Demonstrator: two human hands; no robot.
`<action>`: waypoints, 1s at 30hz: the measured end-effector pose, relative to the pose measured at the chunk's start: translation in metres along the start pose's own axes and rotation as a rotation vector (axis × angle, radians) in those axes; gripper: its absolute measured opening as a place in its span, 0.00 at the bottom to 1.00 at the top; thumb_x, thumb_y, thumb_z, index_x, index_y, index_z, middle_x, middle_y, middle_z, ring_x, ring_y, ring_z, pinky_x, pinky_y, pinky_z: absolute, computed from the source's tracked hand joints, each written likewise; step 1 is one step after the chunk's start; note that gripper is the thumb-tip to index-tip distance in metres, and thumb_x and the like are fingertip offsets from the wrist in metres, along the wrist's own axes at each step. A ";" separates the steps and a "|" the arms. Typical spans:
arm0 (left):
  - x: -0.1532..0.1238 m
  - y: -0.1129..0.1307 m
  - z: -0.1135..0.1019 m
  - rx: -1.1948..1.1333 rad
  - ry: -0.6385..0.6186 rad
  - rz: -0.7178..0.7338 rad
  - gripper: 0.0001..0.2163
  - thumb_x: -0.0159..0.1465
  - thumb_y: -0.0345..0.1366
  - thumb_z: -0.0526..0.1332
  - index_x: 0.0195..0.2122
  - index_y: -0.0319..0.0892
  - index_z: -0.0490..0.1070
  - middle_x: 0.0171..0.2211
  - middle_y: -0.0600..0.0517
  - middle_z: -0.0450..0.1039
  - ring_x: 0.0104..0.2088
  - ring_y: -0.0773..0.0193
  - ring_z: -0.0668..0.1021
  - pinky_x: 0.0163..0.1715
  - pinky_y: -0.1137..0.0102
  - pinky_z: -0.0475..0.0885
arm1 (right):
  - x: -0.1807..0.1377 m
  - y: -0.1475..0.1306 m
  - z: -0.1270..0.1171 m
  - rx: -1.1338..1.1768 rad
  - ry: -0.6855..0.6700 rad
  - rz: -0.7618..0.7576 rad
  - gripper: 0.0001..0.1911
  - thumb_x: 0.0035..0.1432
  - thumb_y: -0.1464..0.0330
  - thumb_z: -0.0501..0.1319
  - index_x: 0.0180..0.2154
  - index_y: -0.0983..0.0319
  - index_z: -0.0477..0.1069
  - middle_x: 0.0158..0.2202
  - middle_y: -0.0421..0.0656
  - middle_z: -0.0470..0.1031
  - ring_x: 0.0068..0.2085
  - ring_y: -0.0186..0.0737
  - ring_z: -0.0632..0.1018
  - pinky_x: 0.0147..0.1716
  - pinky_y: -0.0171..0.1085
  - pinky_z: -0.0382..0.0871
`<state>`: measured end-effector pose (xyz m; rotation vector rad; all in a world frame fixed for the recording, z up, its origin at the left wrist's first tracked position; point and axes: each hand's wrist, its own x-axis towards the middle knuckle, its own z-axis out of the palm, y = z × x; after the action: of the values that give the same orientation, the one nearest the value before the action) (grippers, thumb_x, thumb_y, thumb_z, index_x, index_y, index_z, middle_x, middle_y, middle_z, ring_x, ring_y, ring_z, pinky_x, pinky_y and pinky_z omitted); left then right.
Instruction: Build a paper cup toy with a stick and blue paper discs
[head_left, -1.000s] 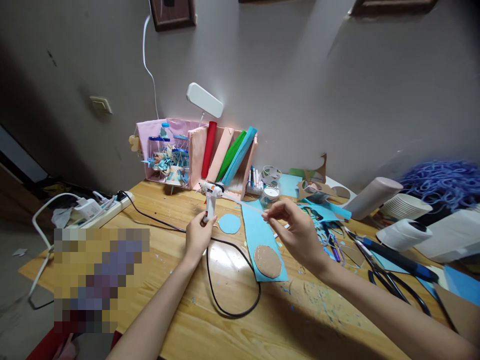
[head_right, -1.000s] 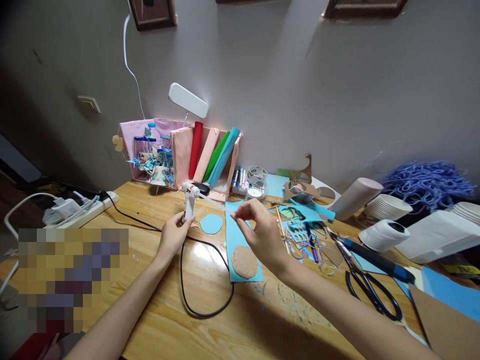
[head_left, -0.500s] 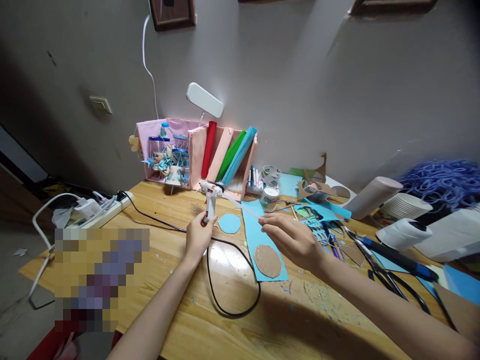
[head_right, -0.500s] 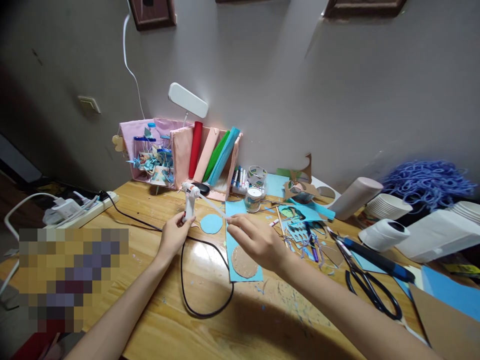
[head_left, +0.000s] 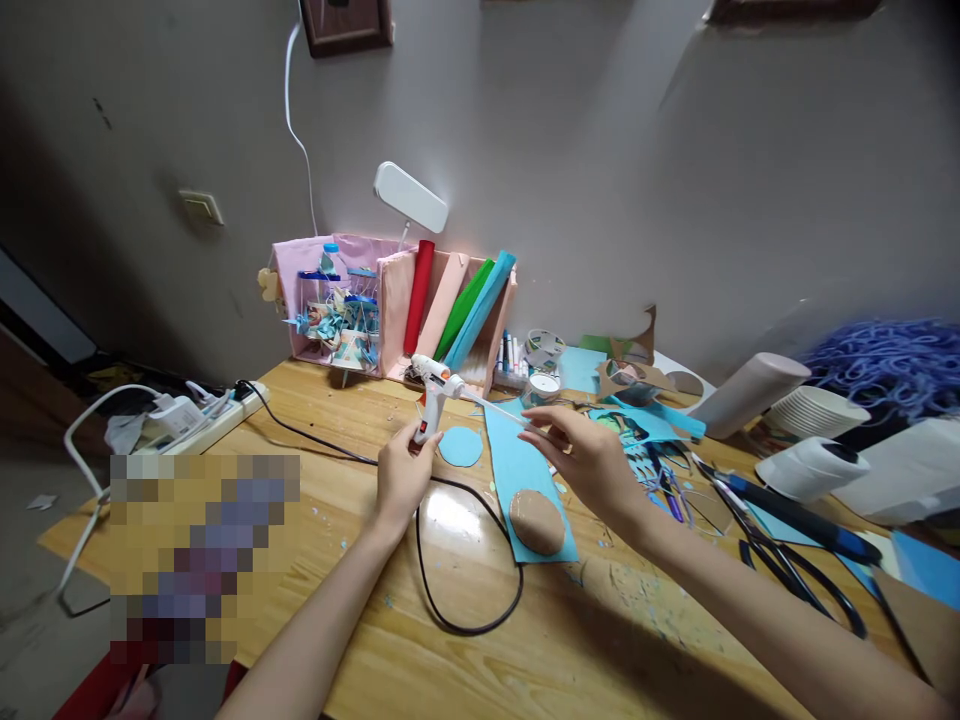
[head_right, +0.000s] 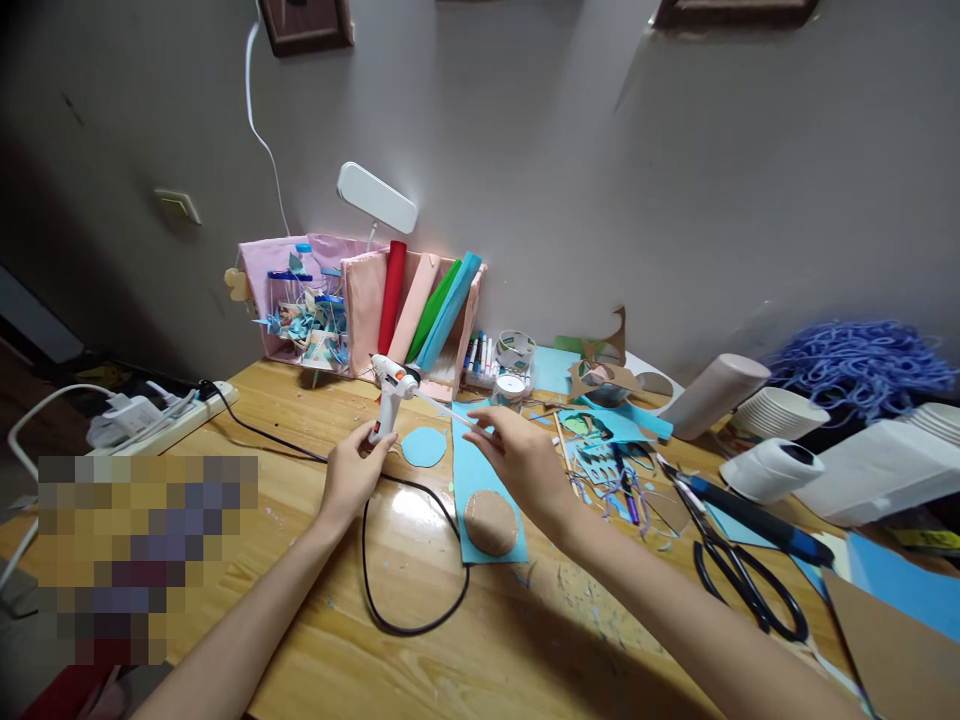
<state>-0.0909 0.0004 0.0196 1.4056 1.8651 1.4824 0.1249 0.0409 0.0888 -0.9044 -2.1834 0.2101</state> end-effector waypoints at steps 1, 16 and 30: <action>-0.001 0.001 0.000 0.007 0.017 0.016 0.09 0.59 0.41 0.57 0.28 0.41 0.68 0.24 0.55 0.68 0.26 0.68 0.70 0.28 0.76 0.61 | 0.000 0.000 0.000 0.036 -0.029 0.064 0.08 0.57 0.66 0.60 0.37 0.64 0.71 0.28 0.44 0.75 0.26 0.36 0.74 0.26 0.35 0.67; -0.006 0.017 -0.010 0.194 0.183 0.225 0.06 0.61 0.36 0.57 0.29 0.42 0.68 0.28 0.53 0.68 0.28 0.67 0.69 0.30 0.75 0.62 | 0.004 -0.005 0.006 0.799 -0.380 0.619 0.21 0.56 0.54 0.56 0.34 0.67 0.72 0.16 0.34 0.61 0.15 0.24 0.54 0.15 0.30 0.43; -0.010 0.021 -0.006 0.069 0.116 0.195 0.10 0.60 0.39 0.57 0.24 0.42 0.63 0.23 0.56 0.61 0.24 0.70 0.64 0.27 0.76 0.60 | 0.000 -0.014 -0.001 0.762 -0.272 0.489 0.26 0.60 0.51 0.48 0.42 0.65 0.70 0.20 0.39 0.68 0.17 0.30 0.62 0.18 0.32 0.57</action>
<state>-0.0817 -0.0126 0.0373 1.6050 1.9102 1.6379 0.1179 0.0309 0.0950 -0.9585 -1.8165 1.3610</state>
